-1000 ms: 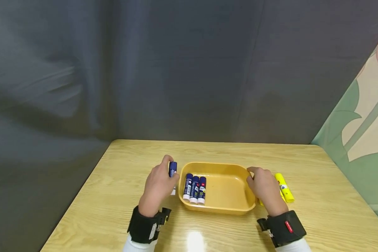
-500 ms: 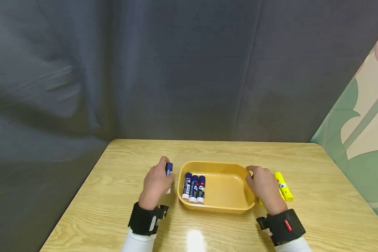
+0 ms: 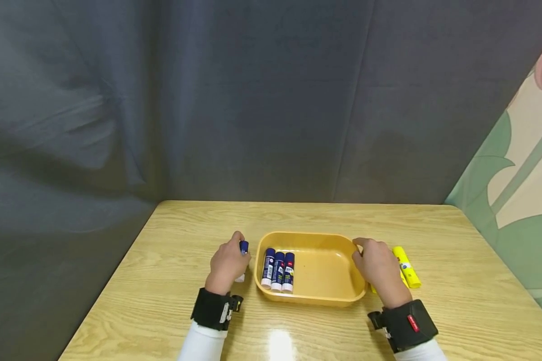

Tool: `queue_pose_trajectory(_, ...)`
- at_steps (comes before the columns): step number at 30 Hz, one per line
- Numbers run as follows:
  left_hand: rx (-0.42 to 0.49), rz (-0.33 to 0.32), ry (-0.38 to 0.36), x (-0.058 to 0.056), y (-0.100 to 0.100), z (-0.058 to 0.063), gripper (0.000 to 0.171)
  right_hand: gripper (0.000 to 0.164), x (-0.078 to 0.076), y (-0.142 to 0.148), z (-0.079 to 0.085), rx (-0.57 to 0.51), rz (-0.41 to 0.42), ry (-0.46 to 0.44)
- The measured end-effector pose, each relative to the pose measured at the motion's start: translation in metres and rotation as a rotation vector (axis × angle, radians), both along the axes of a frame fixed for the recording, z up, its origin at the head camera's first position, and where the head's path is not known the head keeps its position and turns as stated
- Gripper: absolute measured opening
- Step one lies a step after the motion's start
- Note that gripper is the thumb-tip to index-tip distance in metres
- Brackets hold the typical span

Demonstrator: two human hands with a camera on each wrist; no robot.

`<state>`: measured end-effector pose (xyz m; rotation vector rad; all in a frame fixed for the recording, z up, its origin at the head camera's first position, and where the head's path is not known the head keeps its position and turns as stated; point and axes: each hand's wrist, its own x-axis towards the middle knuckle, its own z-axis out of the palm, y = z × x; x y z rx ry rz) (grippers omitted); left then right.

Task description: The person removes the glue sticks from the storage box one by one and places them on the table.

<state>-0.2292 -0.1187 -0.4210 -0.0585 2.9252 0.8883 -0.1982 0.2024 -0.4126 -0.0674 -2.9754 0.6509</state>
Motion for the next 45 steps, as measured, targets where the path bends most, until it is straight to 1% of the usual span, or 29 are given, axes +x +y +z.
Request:
queue_pose_trajectory(6, -0.036, 0.019, -0.026, -0.004, -0.003, -0.010, 0.039, 0.039, -0.004, -0.004, 0.000, 0.001, 0.003, -0.019)
queue_pose_trajectory(12, -0.037, 0.022, -0.051, -0.006, -0.004, -0.018, 0.039, 0.039, -0.002, -0.006, 0.001, 0.004, -0.010, -0.045)
queue_pose_trajectory(16, -0.047, 0.026, -0.058, -0.007, -0.004, -0.022, 0.039, 0.039, -0.001, -0.006, 0.002, 0.005, -0.013, -0.053)
queue_pose_trajectory(21, -0.062, 0.030, -0.072, -0.007, -0.004, -0.024, 0.041, 0.040, 0.000, -0.008, 0.002, 0.002, -0.015, -0.058)
queue_pose_trajectory(26, -0.064, 0.052, -0.110, -0.004, -0.006, -0.024, 0.045, 0.039, -0.002, -0.010, 0.002, 0.005, 0.001, -0.052)
queue_pose_trajectory(32, -0.074, 0.078, -0.107, -0.001, -0.010, -0.022, 0.050, 0.039, -0.003, -0.014, 0.002, 0.004, 0.013, -0.041)
queue_pose_trajectory(38, -0.073, 0.089, -0.101, 0.003, -0.015, -0.020, 0.052, 0.039, -0.005, -0.018, 0.003, 0.004, 0.025, -0.037)
queue_pose_trajectory(41, -0.076, 0.098, -0.090, 0.005, -0.018, -0.017, 0.055, 0.039, -0.006, -0.018, 0.003, 0.004, 0.031, -0.038)
queue_pose_trajectory(45, -0.085, 0.108, -0.060, 0.006, -0.015, -0.007, 0.057, 0.039, -0.004, -0.014, 0.004, 0.004, 0.030, -0.027)
